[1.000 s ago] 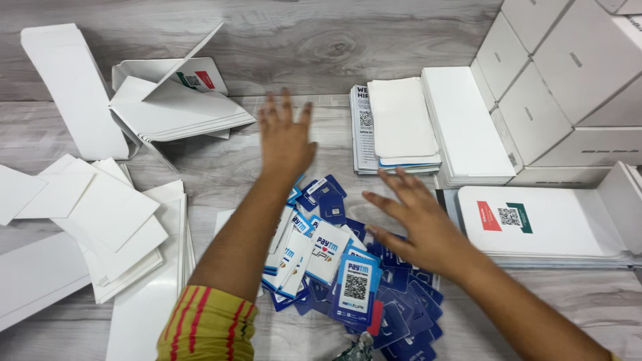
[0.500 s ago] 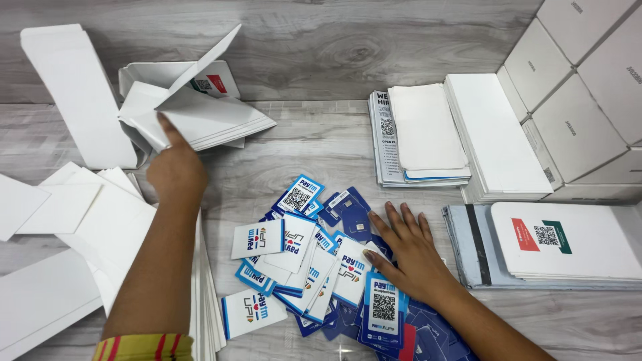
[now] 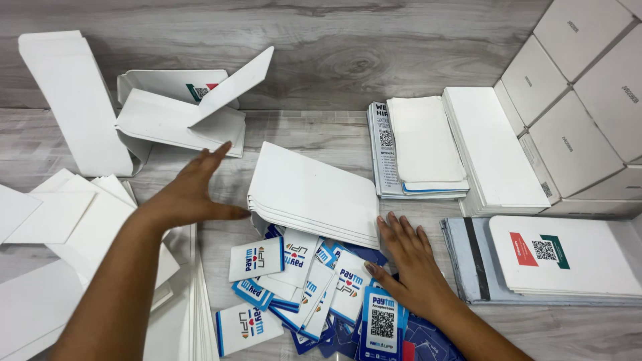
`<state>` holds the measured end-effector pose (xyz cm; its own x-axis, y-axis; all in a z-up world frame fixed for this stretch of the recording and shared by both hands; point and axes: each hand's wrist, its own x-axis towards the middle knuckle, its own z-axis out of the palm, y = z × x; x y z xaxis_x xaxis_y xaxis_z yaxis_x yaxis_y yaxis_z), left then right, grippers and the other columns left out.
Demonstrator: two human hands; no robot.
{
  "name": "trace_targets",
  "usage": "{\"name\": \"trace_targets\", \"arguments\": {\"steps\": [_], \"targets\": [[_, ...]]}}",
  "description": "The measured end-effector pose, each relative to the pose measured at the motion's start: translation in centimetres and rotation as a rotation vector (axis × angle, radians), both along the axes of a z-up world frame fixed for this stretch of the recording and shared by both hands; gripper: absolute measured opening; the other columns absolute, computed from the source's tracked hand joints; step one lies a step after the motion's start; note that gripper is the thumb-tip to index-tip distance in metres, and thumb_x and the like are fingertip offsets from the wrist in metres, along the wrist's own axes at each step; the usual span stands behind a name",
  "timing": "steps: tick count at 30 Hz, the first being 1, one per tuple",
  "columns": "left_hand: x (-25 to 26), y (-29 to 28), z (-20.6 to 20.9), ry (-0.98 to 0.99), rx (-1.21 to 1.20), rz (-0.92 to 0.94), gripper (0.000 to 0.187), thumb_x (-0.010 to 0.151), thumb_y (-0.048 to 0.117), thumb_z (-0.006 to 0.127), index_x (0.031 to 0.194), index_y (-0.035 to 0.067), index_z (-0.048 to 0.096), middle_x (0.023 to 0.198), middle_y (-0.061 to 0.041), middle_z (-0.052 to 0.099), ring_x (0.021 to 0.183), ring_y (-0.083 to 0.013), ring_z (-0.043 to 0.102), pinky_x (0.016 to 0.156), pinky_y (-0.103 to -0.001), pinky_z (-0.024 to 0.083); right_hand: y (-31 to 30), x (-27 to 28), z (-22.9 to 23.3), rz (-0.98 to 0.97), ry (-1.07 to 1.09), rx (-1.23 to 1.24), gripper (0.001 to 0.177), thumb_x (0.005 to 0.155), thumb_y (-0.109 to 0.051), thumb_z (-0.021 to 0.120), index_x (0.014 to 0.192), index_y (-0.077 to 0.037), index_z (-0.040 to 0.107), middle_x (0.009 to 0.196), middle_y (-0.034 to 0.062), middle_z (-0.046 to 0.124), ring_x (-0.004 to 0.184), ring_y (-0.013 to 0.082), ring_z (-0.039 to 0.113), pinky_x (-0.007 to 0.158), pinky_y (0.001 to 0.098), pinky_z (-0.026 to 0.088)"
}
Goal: The person sorts through a pile of small cards with QR codes and white paper sheets on a floor surface. They pick up cards, flip them, and place them into separate stacks, occasionally moving white sheets aside.
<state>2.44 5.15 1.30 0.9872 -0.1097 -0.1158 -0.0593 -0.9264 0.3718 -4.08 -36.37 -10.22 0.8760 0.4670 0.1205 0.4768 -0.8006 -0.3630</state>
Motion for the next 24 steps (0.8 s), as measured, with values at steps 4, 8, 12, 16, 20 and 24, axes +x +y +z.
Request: {"name": "trace_targets", "arguments": {"steps": [4,8,12,16,20,24], "targets": [[4.8,5.5,-2.1,-0.038,-0.425,0.445,0.106,0.077,0.039,0.089,0.161,0.015,0.031,0.156,-0.032,0.035,0.139,-0.0477,0.038,0.108,-0.063,0.035,0.1,-0.1,0.4,-0.024,0.028,0.037,0.084,0.097,-0.06,0.044,0.159,-0.007,0.024,0.163,0.0241,0.025,0.154,0.0396,0.012,0.122,0.0549,0.004],[9.7,6.6,-6.1,-0.538,-0.906,1.018,0.076,0.086,0.027,0.086,0.134,-0.002,0.035,0.132,-0.023,0.061,0.112,-0.0302,0.072,0.081,-0.04,0.059,0.3,0.0,0.7,-0.041,0.014,0.056,0.081,0.096,-0.057,0.048,0.156,-0.005,0.03,0.162,0.0231,0.03,0.153,0.0398,0.016,0.121,0.055,0.006],[13.2,5.5,-7.3,-0.724,-1.244,1.065,0.062,0.086,0.006,0.075,0.132,0.004,0.034,0.127,-0.017,0.059,0.103,-0.0233,0.074,0.07,-0.028,0.064,0.5,-0.1,1.0,-0.058,0.034,0.046,0.081,0.094,-0.056,0.052,0.155,-0.006,0.032,0.161,0.0221,0.032,0.153,0.0406,0.016,0.12,0.056,0.006],[13.6,2.6,-7.5,-0.597,-1.233,0.888,0.052,0.089,-0.006,0.062,0.136,0.003,0.041,0.128,-0.019,0.063,0.096,-0.0253,0.078,0.067,-0.031,0.064,0.4,-0.4,1.3,-0.059,0.038,0.077,0.079,0.095,-0.054,0.052,0.155,-0.006,0.034,0.16,0.0221,0.034,0.153,0.0413,0.018,0.121,0.0562,0.007],[12.4,-1.9,-5.4,-0.498,-1.162,0.618,0.047,0.091,-0.003,0.067,0.132,0.001,0.046,0.108,-0.018,0.073,0.086,-0.0221,0.077,0.062,-0.029,0.062,0.5,0.0,1.3,-0.072,0.039,0.088,0.078,0.095,-0.054,0.053,0.153,-0.006,0.036,0.159,0.0217,0.035,0.152,0.0413,0.02,0.121,0.0565,0.008],[9.2,-5.4,-0.9,-0.531,-0.679,0.432,0.024,0.094,0.012,0.078,0.107,-0.002,0.064,0.081,-0.014,0.076,0.067,-0.0212,0.07,0.056,-0.032,0.051,0.3,-0.1,1.1,-0.071,0.019,0.115,0.075,0.094,-0.055,0.053,0.152,-0.008,0.04,0.159,0.0204,0.037,0.152,0.0395,0.022,0.122,0.0562,0.009]]}}
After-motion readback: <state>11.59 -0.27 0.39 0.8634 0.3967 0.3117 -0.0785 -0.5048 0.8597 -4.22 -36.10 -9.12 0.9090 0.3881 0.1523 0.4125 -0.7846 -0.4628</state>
